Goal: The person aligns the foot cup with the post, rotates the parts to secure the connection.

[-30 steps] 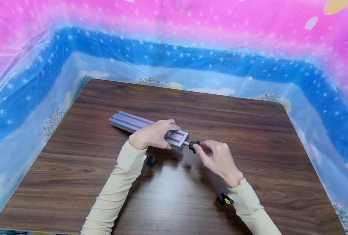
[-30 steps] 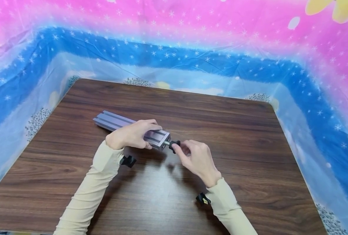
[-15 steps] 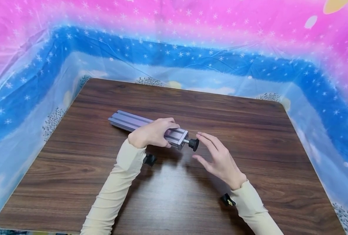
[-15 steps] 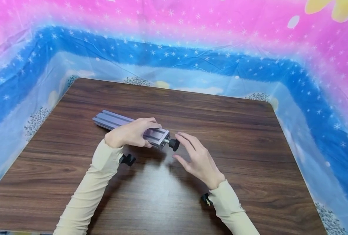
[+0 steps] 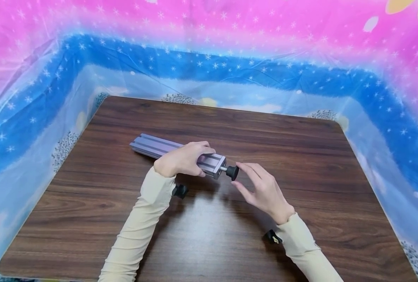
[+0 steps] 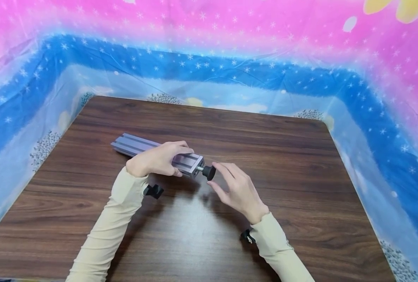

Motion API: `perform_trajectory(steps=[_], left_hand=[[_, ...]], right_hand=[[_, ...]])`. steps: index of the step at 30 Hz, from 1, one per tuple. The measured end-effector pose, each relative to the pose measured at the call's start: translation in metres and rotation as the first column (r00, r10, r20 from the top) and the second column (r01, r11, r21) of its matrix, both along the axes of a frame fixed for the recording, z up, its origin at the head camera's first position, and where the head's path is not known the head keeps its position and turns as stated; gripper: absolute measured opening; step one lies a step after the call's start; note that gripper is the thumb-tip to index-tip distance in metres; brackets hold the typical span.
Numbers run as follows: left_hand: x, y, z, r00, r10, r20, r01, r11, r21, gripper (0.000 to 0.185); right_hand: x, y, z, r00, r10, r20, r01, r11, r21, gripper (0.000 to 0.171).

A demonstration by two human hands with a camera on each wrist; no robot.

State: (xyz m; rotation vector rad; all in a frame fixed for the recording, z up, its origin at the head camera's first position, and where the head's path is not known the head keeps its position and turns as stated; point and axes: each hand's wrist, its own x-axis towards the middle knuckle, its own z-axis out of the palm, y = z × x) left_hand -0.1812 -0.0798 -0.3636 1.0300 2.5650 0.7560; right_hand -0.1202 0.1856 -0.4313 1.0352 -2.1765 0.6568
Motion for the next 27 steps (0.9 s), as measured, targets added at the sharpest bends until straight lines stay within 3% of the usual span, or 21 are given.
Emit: perform_trajectory(steps=[5, 9, 14, 17, 22, 27], left_hand=[[0.000, 0.000, -0.002, 1.000, 0.001, 0.009, -0.001, 1.000, -0.001, 0.062], [0.000, 0.001, -0.002, 1.000, 0.003, 0.015, -0.003, 1.000, 0.005, 0.062], [0.000, 0.001, -0.004, 1.000, 0.000, 0.010, 0.000, 1.000, 0.007, 0.061], [-0.001, 0.001, -0.005, 1.000, -0.001, 0.007, 0.001, 1.000, 0.011, 0.061], [-0.002, 0.001, -0.004, 1.000, -0.005, 0.007, 0.005, 1.000, 0.001, 0.062], [-0.003, 0.000, -0.003, 1.000, -0.003, -0.004, 0.003, 1.000, -0.006, 0.063]], right_hand=[[0.001, -0.002, -0.001, 0.997, -0.046, 0.070, 0.049, 0.998, -0.049, 0.044], [0.002, -0.006, 0.001, 0.986, -0.086, 0.143, 0.098, 0.992, -0.075, 0.035], [0.003, -0.009, 0.003, 0.967, -0.125, 0.221, 0.143, 0.988, -0.066, 0.020], [0.004, -0.009, 0.004, 0.958, -0.150, 0.244, 0.166, 0.985, -0.045, 0.020], [0.007, -0.003, 0.005, 0.957, -0.151, 0.246, 0.166, 0.985, -0.042, 0.037], [0.006, 0.001, 0.005, 0.982, -0.046, 0.181, 0.049, 0.999, -0.012, 0.067]])
